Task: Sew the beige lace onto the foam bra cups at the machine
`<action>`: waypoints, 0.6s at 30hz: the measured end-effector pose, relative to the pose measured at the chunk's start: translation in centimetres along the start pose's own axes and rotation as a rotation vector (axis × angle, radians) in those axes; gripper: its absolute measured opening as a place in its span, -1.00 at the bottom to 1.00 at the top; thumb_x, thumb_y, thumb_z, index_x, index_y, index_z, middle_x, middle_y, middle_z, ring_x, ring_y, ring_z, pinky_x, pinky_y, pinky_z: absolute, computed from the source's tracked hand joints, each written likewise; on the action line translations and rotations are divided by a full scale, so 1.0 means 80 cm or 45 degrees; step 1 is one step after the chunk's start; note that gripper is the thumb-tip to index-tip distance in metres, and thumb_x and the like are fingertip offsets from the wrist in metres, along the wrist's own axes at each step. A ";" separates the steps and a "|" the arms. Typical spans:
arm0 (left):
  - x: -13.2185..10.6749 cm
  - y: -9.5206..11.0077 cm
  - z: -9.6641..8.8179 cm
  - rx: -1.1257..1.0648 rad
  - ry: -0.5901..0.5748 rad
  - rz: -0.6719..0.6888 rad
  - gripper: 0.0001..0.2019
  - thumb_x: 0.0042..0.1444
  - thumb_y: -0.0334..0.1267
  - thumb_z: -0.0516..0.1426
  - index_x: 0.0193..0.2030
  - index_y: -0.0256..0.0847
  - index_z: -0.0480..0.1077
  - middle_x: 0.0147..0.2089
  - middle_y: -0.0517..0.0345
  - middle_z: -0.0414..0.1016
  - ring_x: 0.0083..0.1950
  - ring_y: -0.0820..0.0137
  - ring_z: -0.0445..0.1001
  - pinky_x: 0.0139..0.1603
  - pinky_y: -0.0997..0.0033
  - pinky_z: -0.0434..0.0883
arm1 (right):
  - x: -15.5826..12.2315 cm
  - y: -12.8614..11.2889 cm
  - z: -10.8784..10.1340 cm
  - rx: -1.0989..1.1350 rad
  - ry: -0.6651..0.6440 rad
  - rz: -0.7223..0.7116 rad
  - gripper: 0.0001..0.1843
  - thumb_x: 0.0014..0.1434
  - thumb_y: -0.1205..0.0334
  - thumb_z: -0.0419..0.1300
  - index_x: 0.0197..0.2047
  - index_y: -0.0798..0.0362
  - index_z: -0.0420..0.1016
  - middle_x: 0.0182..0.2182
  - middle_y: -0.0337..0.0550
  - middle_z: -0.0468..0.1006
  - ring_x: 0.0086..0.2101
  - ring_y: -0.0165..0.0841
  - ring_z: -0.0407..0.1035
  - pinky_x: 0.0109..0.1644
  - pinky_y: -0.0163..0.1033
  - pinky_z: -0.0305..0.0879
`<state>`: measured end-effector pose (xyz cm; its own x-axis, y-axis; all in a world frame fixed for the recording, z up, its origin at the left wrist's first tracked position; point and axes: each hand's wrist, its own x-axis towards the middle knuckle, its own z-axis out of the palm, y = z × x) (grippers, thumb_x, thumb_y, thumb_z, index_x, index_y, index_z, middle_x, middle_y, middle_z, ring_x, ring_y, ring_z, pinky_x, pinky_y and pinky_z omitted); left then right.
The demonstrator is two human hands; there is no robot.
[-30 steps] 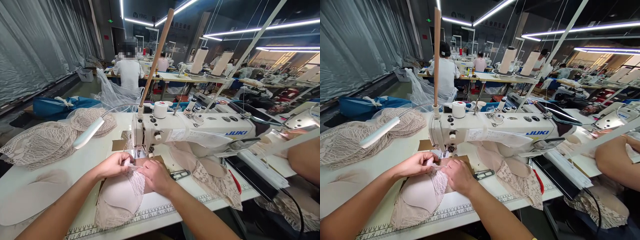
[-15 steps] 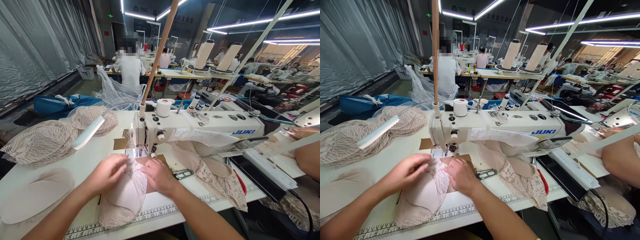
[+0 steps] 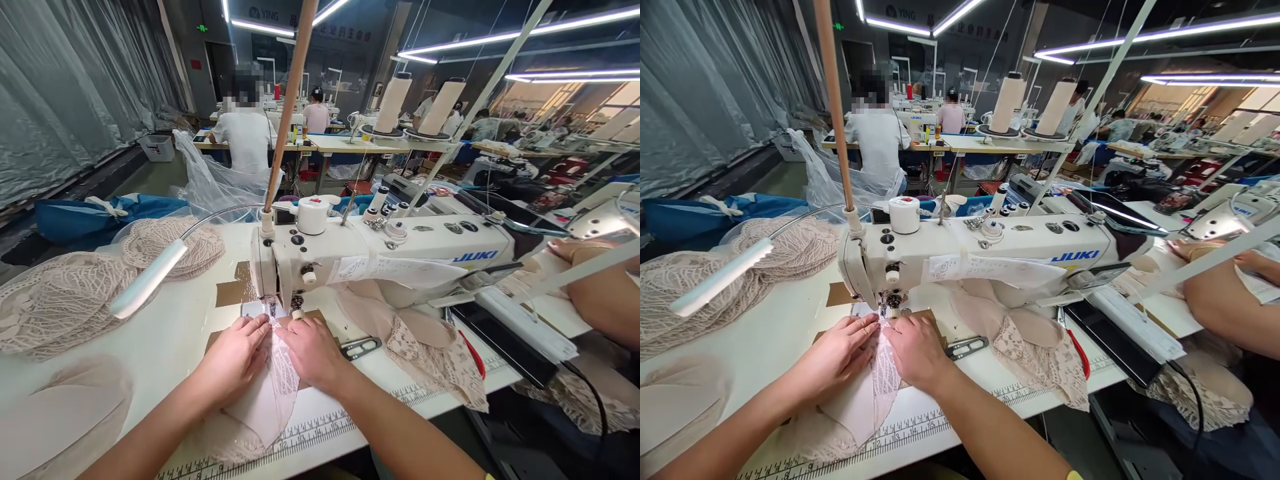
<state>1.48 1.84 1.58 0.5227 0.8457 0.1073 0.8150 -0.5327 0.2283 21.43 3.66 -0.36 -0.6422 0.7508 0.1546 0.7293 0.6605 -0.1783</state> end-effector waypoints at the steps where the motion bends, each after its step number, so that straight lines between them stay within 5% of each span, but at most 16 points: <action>1: 0.001 -0.002 0.000 0.011 -0.014 0.005 -0.58 0.15 -0.35 0.02 0.15 -0.37 0.38 0.20 -0.19 0.39 0.00 0.07 0.44 -0.04 0.04 0.49 | 0.001 0.000 0.000 0.003 0.009 0.006 -0.69 0.16 0.36 0.08 -0.03 -0.01 0.45 -0.31 -0.15 0.46 -0.26 -0.26 0.25 -0.25 -0.18 0.03; 13: 0.023 -0.037 -0.007 -0.073 -0.023 0.208 -0.46 -0.03 -0.50 0.04 0.14 -0.21 0.39 0.12 -0.04 0.48 0.03 0.16 0.42 0.06 0.12 0.41 | 0.008 -0.012 0.001 0.000 -0.018 0.021 -0.68 0.18 0.35 0.06 0.00 0.02 0.41 -0.27 -0.13 0.47 -0.25 -0.25 0.28 -0.20 -0.18 0.12; 18: 0.011 -0.040 -0.005 -0.077 -0.021 0.194 -0.44 -0.06 -0.55 0.02 0.13 -0.23 0.38 0.19 -0.05 0.41 0.17 0.10 0.34 0.14 0.06 0.36 | 0.006 -0.002 0.006 0.127 0.084 0.015 -0.68 0.17 0.42 0.05 -0.04 0.04 0.47 -0.33 -0.15 0.50 -0.28 -0.30 0.33 -0.19 -0.23 0.18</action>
<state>-0.80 4.31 1.32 0.6434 0.7545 0.1297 0.7097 -0.6514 0.2685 20.90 3.92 -0.74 -0.6146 0.7590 0.2150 0.7072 0.6509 -0.2759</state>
